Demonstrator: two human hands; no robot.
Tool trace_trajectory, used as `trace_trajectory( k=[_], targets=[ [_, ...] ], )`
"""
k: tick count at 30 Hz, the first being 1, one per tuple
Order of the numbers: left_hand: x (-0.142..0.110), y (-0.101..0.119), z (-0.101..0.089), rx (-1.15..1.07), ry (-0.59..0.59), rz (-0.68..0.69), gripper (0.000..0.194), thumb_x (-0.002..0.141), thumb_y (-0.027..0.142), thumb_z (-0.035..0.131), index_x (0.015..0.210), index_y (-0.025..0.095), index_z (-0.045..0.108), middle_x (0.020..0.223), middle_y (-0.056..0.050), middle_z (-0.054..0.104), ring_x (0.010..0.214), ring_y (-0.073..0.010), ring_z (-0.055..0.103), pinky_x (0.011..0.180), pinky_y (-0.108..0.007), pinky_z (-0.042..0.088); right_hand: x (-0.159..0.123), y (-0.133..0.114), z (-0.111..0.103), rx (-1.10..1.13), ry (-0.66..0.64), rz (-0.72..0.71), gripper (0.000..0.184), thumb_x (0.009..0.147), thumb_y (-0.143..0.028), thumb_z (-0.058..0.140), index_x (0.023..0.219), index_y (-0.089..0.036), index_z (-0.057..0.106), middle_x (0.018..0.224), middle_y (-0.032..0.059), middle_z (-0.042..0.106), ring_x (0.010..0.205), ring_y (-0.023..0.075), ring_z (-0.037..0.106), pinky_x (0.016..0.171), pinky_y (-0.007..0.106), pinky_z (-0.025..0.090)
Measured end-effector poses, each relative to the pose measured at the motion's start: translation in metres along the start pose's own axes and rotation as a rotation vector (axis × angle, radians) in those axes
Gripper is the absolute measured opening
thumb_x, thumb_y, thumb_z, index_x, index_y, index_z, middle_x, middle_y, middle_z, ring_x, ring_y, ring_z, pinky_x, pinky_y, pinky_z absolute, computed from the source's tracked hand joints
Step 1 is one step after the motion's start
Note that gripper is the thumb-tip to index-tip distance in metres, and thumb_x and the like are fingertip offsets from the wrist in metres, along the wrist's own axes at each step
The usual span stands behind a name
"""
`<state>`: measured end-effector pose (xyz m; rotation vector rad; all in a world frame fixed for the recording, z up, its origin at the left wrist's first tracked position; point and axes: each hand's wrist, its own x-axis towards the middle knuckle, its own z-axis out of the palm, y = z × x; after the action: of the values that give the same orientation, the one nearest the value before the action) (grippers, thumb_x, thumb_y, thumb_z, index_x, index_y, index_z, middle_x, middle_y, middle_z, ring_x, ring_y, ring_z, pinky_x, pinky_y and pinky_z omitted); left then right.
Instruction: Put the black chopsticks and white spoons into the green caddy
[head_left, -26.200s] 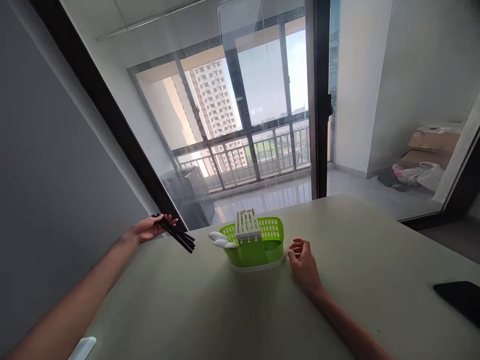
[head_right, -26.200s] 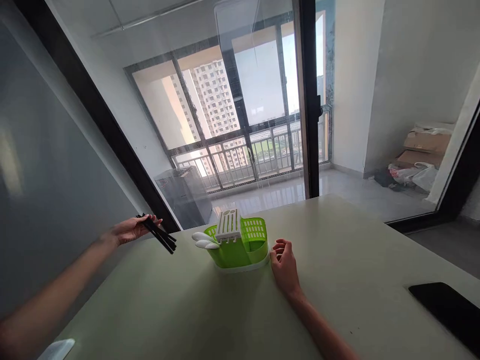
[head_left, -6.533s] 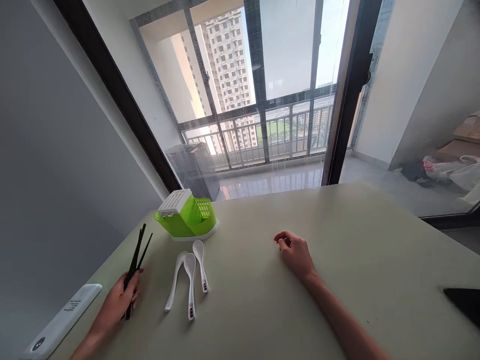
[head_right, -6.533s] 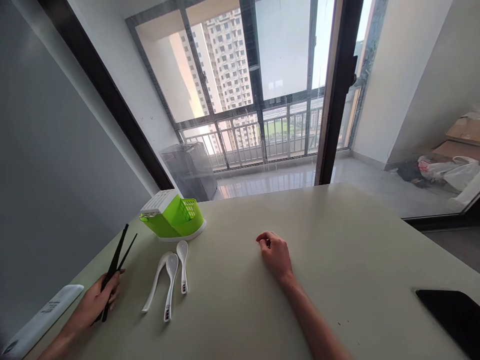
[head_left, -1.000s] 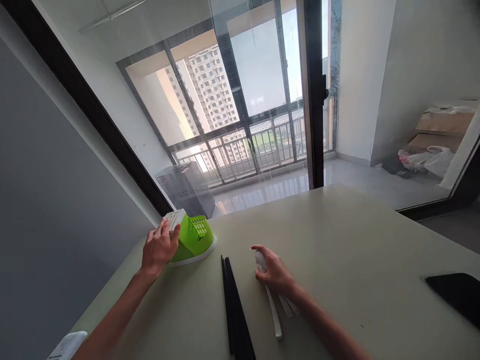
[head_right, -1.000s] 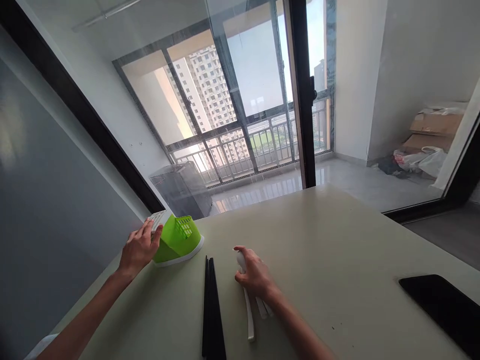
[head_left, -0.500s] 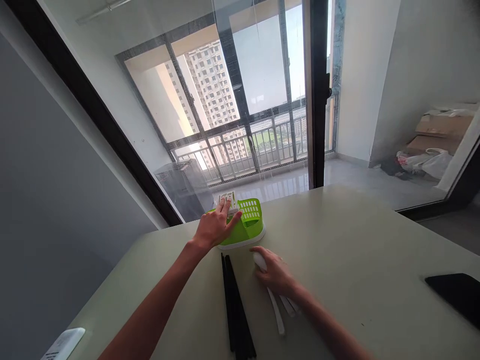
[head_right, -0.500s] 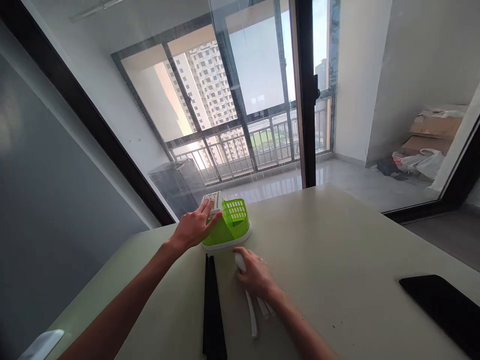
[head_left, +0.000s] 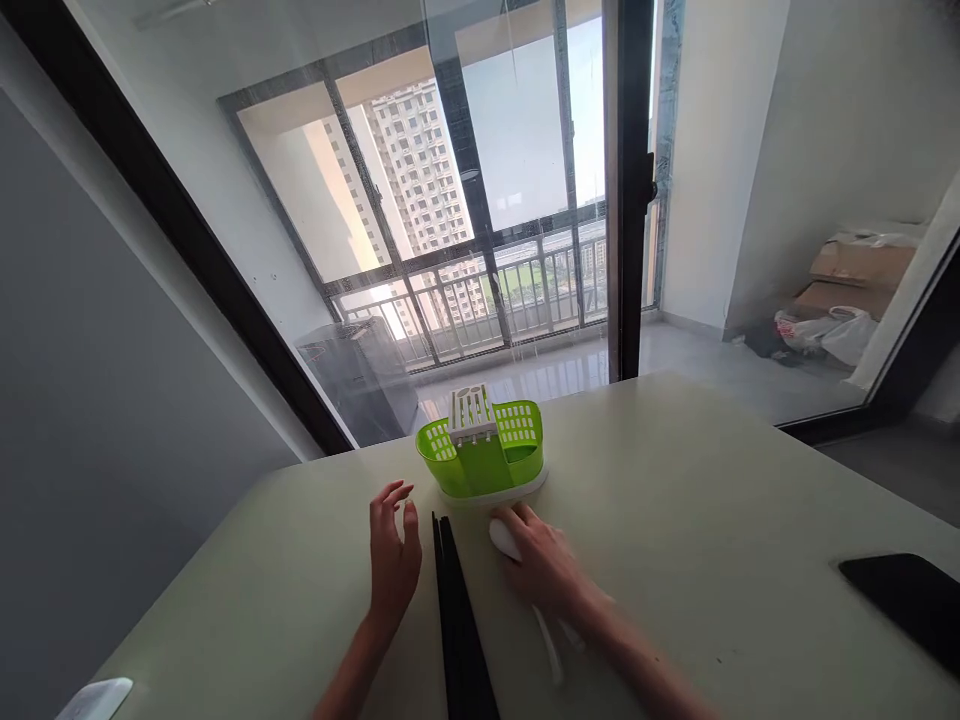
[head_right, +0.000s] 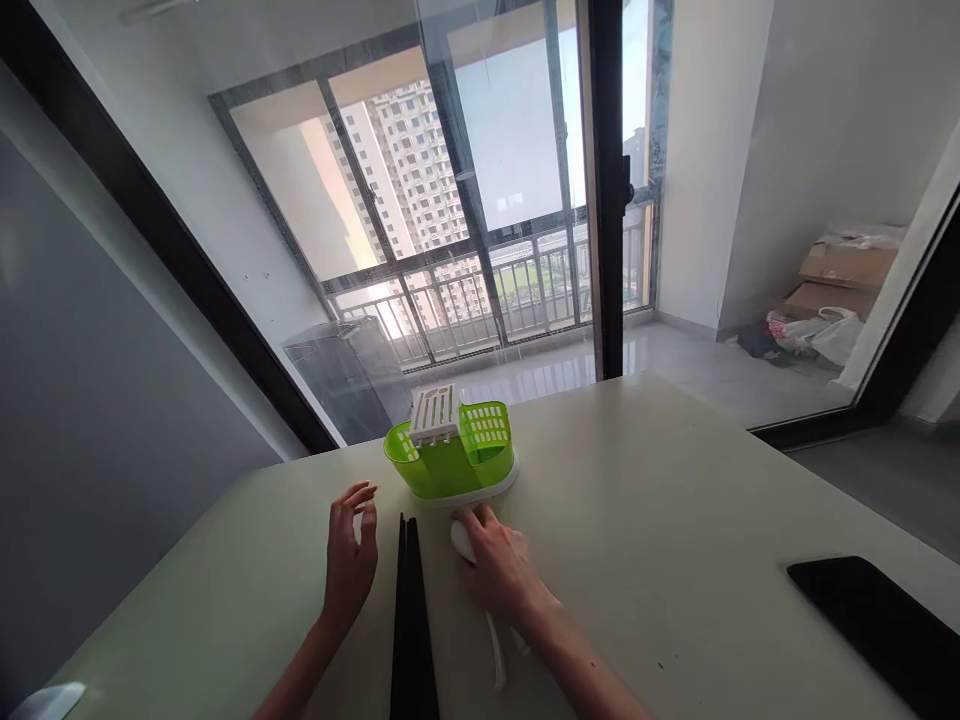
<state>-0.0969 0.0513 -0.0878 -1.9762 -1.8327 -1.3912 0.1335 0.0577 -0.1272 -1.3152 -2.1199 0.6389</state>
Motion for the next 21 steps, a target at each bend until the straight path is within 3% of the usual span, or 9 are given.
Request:
trace_trajectory(
  k=[4,8,15,21],
  targets=[
    [-0.018,-0.032,0.002,-0.034,-0.152,-0.167,0.038,0.096,0.050,0.047,0.116,0.020,0.060,0.126,-0.012,0.061,0.119,-0.0284,0.060,0.099,-0.050,0.052,0.000,-0.002,-0.002,-0.017,-0.010,-0.013,0.050,0.079,-0.016,0.054,0.127,-0.028,0.055,0.120,0.0048,0.061,0.097,0.0220,0.064,0.075,0.029,0.040],
    [-0.019,-0.029,0.002,-0.007,-0.354,-0.240,0.044,0.095,0.052,0.049,0.126,0.022,0.055,0.133,-0.011,0.062,0.128,-0.0290,0.057,0.110,-0.052,0.045,0.000,-0.001,0.000,0.004,0.003,-0.014,0.051,0.078,-0.014,0.053,0.126,-0.029,0.054,0.121,0.0055,0.060,0.101,0.0229,0.063,0.077,0.029,0.040],
    [-0.025,-0.022,0.001,0.049,-0.534,-0.072,0.054,0.093,0.052,0.056,0.140,0.028,0.047,0.147,-0.009,0.054,0.141,-0.0295,0.046,0.116,-0.052,0.039,0.001,0.001,0.005,0.021,0.020,-0.007,0.048,0.078,-0.018,0.055,0.125,-0.029,0.055,0.127,0.0055,0.057,0.099,0.0230,0.063,0.076,0.030,0.042],
    [-0.029,-0.025,0.002,0.043,-0.521,-0.064,0.054,0.095,0.047,0.055,0.144,0.028,0.045,0.148,-0.008,0.055,0.142,-0.0271,0.046,0.115,-0.050,0.042,0.000,0.002,0.004,-0.071,0.041,-0.020,0.044,0.081,-0.021,0.053,0.124,-0.029,0.056,0.126,0.0059,0.058,0.094,0.0230,0.065,0.072,0.031,0.042]
  ],
)
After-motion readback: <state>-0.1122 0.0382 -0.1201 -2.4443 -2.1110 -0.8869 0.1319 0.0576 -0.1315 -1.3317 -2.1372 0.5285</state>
